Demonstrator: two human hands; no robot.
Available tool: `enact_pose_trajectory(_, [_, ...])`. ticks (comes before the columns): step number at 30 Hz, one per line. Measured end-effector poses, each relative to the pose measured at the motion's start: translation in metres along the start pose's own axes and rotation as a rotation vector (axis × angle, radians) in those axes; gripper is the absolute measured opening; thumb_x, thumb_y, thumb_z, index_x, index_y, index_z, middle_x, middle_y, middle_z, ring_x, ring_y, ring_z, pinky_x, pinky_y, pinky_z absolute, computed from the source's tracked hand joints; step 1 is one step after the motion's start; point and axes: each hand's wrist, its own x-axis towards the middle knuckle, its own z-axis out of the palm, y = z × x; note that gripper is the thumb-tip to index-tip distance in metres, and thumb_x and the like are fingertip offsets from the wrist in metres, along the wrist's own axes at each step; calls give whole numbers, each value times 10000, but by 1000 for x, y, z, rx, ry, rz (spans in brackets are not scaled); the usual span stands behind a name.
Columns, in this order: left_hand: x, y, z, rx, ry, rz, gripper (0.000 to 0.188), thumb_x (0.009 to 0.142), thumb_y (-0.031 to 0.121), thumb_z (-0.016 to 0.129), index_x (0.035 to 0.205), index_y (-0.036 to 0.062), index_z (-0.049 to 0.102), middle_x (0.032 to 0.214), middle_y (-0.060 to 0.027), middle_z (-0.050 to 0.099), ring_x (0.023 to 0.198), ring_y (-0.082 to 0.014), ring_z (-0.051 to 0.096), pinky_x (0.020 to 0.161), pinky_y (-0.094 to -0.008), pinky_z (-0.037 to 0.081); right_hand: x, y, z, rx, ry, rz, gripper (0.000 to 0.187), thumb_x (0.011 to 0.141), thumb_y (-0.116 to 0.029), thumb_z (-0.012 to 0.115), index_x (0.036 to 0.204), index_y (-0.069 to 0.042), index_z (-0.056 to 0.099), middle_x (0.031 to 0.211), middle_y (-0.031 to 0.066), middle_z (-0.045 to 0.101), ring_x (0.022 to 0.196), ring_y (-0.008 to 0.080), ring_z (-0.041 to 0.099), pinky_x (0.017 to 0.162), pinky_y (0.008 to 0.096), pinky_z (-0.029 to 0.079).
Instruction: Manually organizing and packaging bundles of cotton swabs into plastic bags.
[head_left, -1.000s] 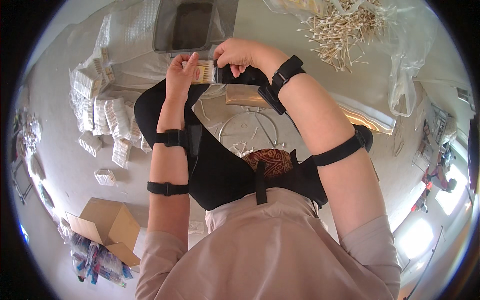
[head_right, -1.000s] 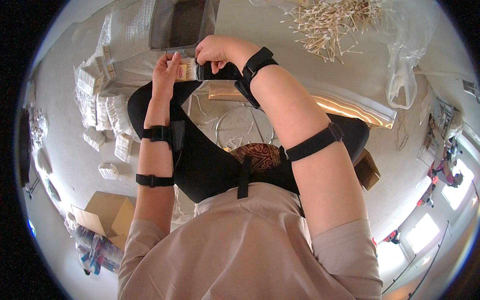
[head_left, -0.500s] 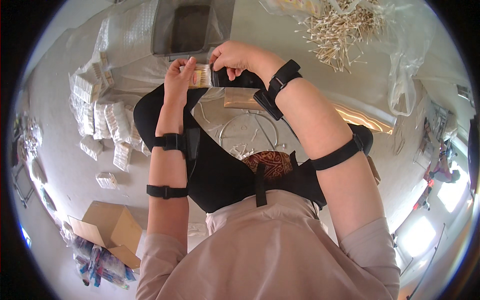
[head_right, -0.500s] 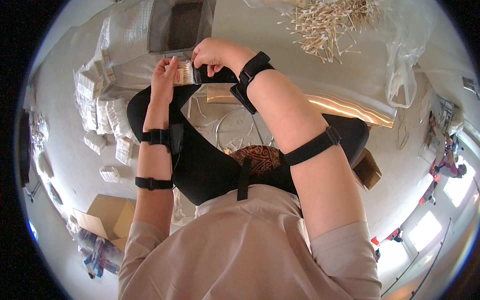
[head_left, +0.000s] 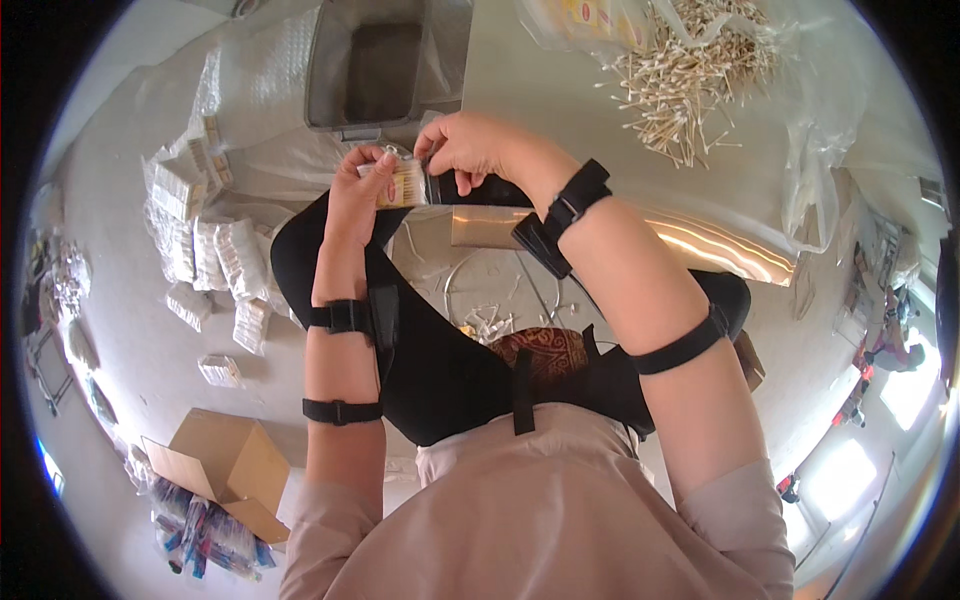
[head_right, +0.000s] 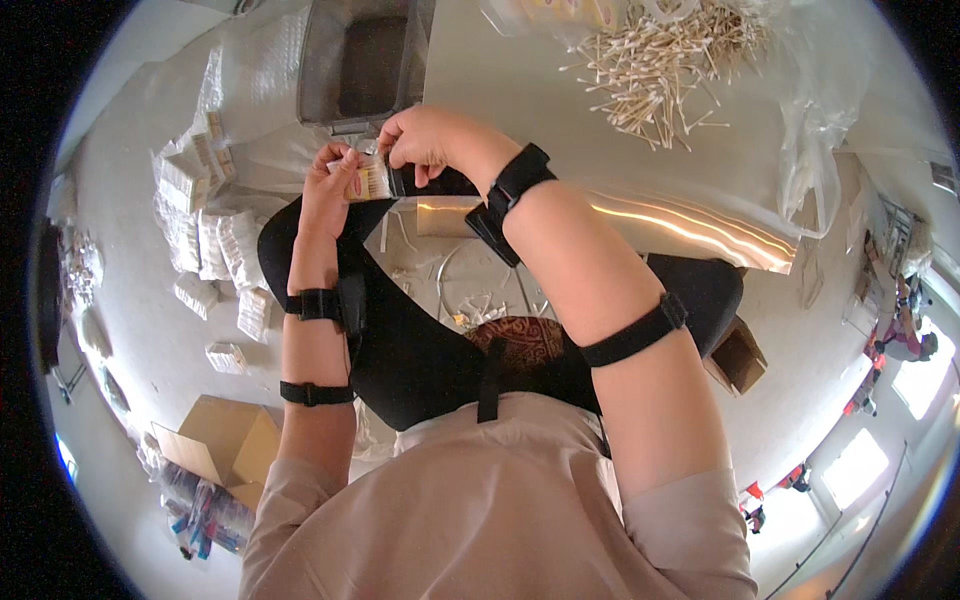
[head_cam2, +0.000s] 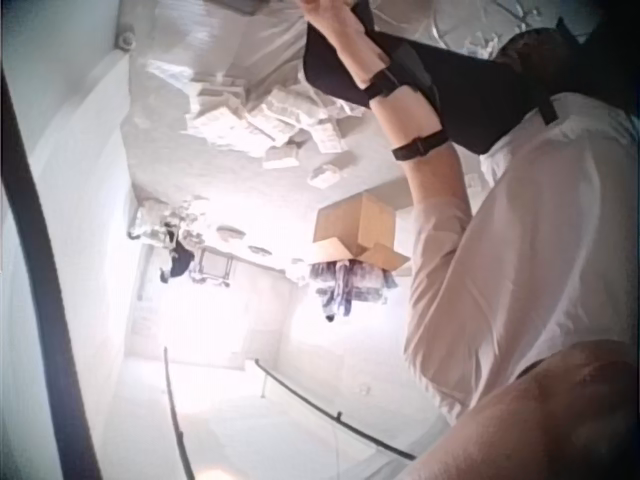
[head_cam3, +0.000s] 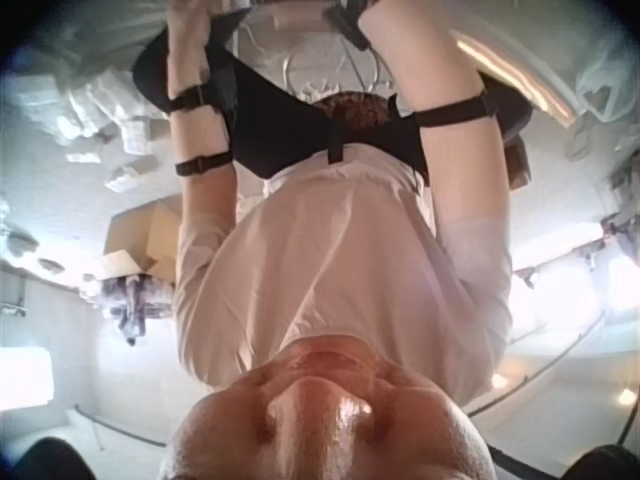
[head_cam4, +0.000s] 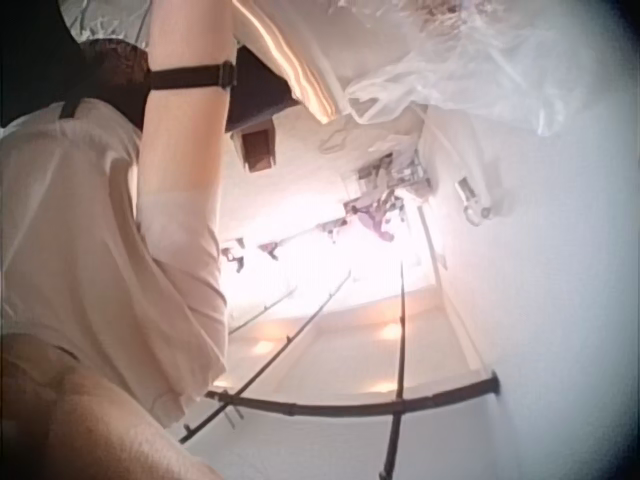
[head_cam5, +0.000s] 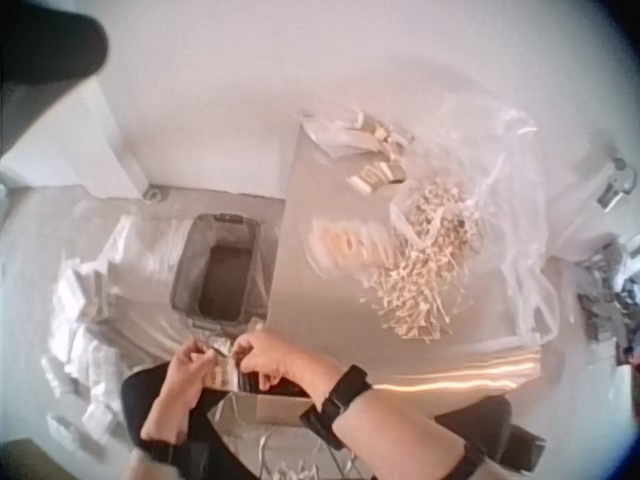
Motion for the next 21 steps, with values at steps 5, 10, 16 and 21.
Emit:
enact_pose_trajectory(5, [-2,1,-1,-14,-22,-8,160,875,155,703,871,73,565,756,5,592,586,-61,518,539,-207,418,1,2,1,72,-31,-9,280,799,-69,624,1076,-30,615,875,68,652,480,129,609,427,253,455])
enact_pose_trajectory(10, [-2,2,-2,-20,-30,-11,151,876,136,698,861,68,564,748,-9,605,569,-64,516,532,-204,412,-5,4,1,136,-41,-28,277,794,-90,641,1060,-20,613,878,64,657,477,122,604,428,245,451])
enact_pose_trajectory(16, [-4,6,3,42,-44,2,127,896,128,673,903,63,563,857,-30,642,607,-51,509,555,-199,419,-7,5,1,123,4,-11,221,757,-66,596,961,10,638,729,88,656,510,166,652,453,275,496])
enact_pose_trajectory(21, [-5,8,6,150,-12,23,113,900,107,663,915,45,570,840,-28,640,601,-50,502,552,-201,417,-9,-2,-1,55,-4,19,189,765,-61,570,924,29,619,768,81,657,518,150,652,449,265,495])
